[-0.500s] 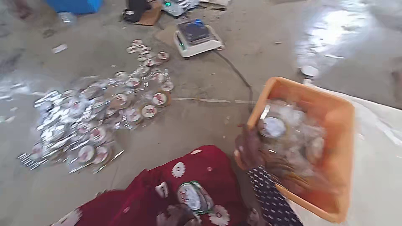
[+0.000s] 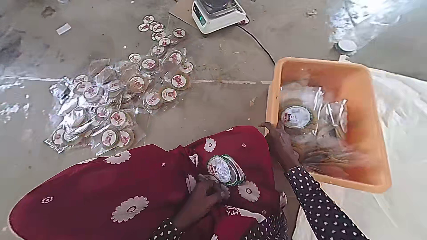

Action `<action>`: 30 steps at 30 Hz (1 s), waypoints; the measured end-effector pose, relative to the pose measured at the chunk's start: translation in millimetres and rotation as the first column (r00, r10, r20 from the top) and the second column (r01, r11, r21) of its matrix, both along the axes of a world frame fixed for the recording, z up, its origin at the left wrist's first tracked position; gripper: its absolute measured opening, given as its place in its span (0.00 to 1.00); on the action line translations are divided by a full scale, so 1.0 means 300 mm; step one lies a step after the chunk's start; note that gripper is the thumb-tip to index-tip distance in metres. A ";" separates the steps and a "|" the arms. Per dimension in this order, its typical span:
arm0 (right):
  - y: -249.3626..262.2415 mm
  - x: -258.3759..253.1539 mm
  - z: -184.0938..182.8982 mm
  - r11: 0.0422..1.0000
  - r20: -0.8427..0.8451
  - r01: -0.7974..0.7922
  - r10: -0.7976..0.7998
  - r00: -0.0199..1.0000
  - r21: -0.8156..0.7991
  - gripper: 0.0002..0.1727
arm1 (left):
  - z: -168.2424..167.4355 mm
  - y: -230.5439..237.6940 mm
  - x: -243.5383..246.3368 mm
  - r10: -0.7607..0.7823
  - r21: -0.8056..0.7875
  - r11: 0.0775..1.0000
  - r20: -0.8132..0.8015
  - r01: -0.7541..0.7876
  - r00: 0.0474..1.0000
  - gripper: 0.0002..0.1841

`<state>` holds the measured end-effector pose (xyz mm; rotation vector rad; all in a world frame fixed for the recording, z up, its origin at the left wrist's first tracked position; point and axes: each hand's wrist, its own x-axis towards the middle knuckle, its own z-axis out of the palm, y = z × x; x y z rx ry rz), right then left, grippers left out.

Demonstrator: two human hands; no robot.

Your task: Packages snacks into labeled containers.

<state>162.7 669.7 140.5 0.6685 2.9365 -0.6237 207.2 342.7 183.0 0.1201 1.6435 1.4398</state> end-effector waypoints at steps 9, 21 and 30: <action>-0.096 0.286 0.156 0.995 -0.176 -0.091 0.096 0.980 0.034 0.17 | 0.001 -0.229 0.026 0.123 -0.111 0.955 -0.695 -0.275 0.709 0.11; -0.583 0.035 0.296 0.900 0.188 -0.410 0.432 0.882 -0.145 0.26 | -0.012 -0.242 -0.108 -0.443 -0.450 0.880 -0.656 0.155 0.611 0.22; -0.494 -0.056 0.401 0.687 -0.198 -0.145 0.001 0.980 -0.712 0.12 | 0.014 -0.316 -0.134 -0.544 -0.564 0.812 -0.632 0.154 0.553 0.25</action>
